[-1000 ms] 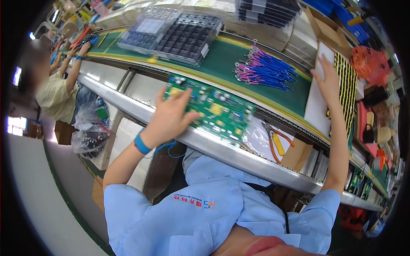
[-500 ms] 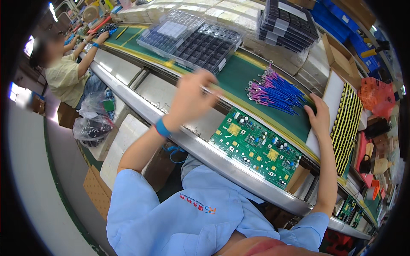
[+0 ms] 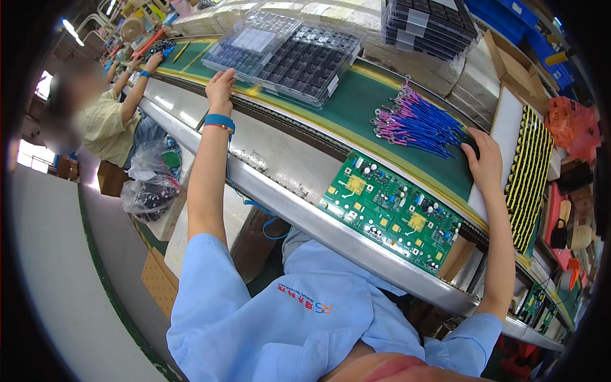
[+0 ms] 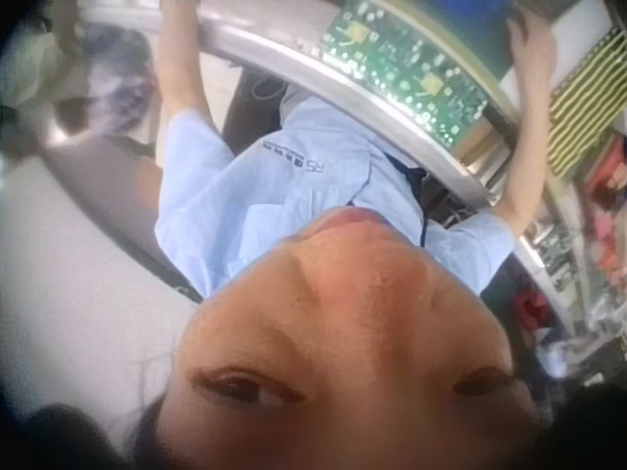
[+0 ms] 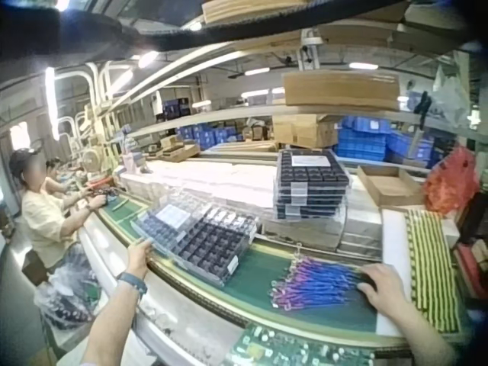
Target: The person is assembling electronic components onto printed circuit boards (PCBs) on an assembly line.
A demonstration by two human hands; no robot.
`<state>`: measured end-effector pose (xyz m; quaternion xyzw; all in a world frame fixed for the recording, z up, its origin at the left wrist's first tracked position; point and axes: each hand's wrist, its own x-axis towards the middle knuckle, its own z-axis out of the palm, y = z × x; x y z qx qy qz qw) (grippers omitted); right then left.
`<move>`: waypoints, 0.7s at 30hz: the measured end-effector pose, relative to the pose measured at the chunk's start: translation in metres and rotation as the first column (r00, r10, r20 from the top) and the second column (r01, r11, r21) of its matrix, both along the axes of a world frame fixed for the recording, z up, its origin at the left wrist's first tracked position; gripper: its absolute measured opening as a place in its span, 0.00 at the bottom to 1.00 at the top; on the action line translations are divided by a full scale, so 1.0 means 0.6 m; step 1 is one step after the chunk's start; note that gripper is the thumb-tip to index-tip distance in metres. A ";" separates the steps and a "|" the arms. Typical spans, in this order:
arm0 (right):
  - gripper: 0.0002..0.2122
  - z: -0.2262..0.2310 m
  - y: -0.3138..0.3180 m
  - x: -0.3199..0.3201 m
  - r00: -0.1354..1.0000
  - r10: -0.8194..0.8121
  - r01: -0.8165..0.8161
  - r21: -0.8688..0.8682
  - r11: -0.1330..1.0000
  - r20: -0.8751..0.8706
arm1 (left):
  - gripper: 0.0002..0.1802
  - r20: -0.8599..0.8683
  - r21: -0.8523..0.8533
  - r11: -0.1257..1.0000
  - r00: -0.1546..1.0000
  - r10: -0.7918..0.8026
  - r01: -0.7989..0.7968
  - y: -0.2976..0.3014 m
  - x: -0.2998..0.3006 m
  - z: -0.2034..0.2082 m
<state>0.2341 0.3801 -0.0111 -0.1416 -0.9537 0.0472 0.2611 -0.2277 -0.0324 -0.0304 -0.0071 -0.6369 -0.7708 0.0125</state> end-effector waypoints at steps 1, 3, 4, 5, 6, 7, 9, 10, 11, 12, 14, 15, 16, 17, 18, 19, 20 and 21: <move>0.15 0.000 0.000 0.001 1.000 -0.006 0.006 0.000 1.000 0.002 | 0.24 -0.036 0.000 0.998 0.997 0.063 -0.063 0.009 0.006 0.006; 0.15 0.002 0.000 0.000 1.000 -0.015 0.016 -0.014 1.000 0.009 | 0.30 -0.184 -0.042 0.997 0.982 0.050 -0.059 0.011 0.026 0.015; 0.15 0.003 0.000 0.000 1.000 -0.018 0.018 -0.015 1.000 0.010 | 0.35 -0.330 -0.083 0.995 0.944 0.029 -0.059 0.014 0.039 0.023; 0.15 0.003 0.001 0.001 1.000 -0.023 0.024 -0.019 1.000 0.010 | 0.35 -0.330 -0.084 0.995 0.944 0.027 -0.058 0.015 0.053 0.032; 0.15 0.002 0.001 0.002 1.000 -0.029 0.029 -0.024 0.999 0.011 | 0.33 -0.472 -0.157 0.987 0.881 -0.048 -0.030 0.014 0.071 0.045; 0.15 0.002 0.001 0.002 0.999 -0.032 0.032 -0.028 0.999 0.011 | 0.31 -0.596 -0.233 0.972 0.792 -0.131 -0.014 0.011 0.085 0.056; 0.15 0.001 0.002 0.000 0.999 -0.035 0.035 -0.029 0.999 0.014 | 0.28 -0.658 -0.340 0.938 0.730 -0.186 -0.067 -0.006 0.101 0.072; 0.15 0.000 0.002 0.000 0.999 -0.039 0.039 -0.033 0.999 0.016 | 0.26 -0.707 -0.433 0.892 0.663 -0.246 -0.131 -0.015 0.107 0.076; 0.15 0.000 0.002 0.000 0.999 -0.034 0.034 -0.023 0.999 0.011 | 0.26 -0.705 -0.436 0.891 0.663 -0.251 -0.126 -0.020 0.114 0.079; 0.14 0.000 0.003 -0.001 1.000 -0.026 0.026 -0.012 1.000 0.003 | 0.25 -0.671 -0.418 0.905 0.700 -0.243 -0.086 -0.025 0.121 0.083; 0.14 -0.002 0.000 0.003 1.000 -0.026 0.026 -0.015 1.000 0.000 | 0.24 -0.633 -0.397 0.917 0.736 -0.240 -0.043 -0.030 0.131 0.082; 0.14 -0.002 0.000 0.004 1.000 -0.022 0.021 -0.017 1.000 -0.007 | 0.25 -0.607 -0.414 0.910 0.748 -0.268 -0.010 -0.029 0.136 0.081; 0.14 -0.001 -0.002 0.005 1.000 -0.024 0.023 -0.017 1.000 -0.008 | 0.26 -0.579 -0.431 0.902 0.759 -0.297 0.024 -0.027 0.140 0.080; 0.14 -0.001 -0.004 0.008 0.999 -0.019 0.018 -0.014 1.000 -0.033 | 0.26 -0.578 -0.432 0.901 0.758 -0.300 0.027 -0.024 0.145 0.076; 0.13 -0.003 -0.006 0.011 0.998 -0.017 0.016 -0.013 1.000 -0.056 | 0.30 -0.464 -0.476 0.878 0.833 -0.301 0.053 -0.018 0.151 0.074; 0.13 -0.002 -0.006 0.014 0.998 -0.026 0.025 -0.019 0.999 -0.052 | 0.34 -0.340 -0.516 0.852 0.893 -0.296 0.087 -0.010 0.158 0.072; 0.12 0.001 -0.005 0.016 0.993 0.003 -0.003 -0.002 1.000 -0.114 | 0.47 -0.216 -0.554 0.817 0.921 -0.325 0.158 -0.005 0.165 0.071; 0.12 0.001 -0.005 0.024 0.985 0.020 -0.018 0.012 1.000 -0.172 | 0.47 -0.203 -0.564 0.805 0.914 -0.351 0.183 0.010 0.173 0.077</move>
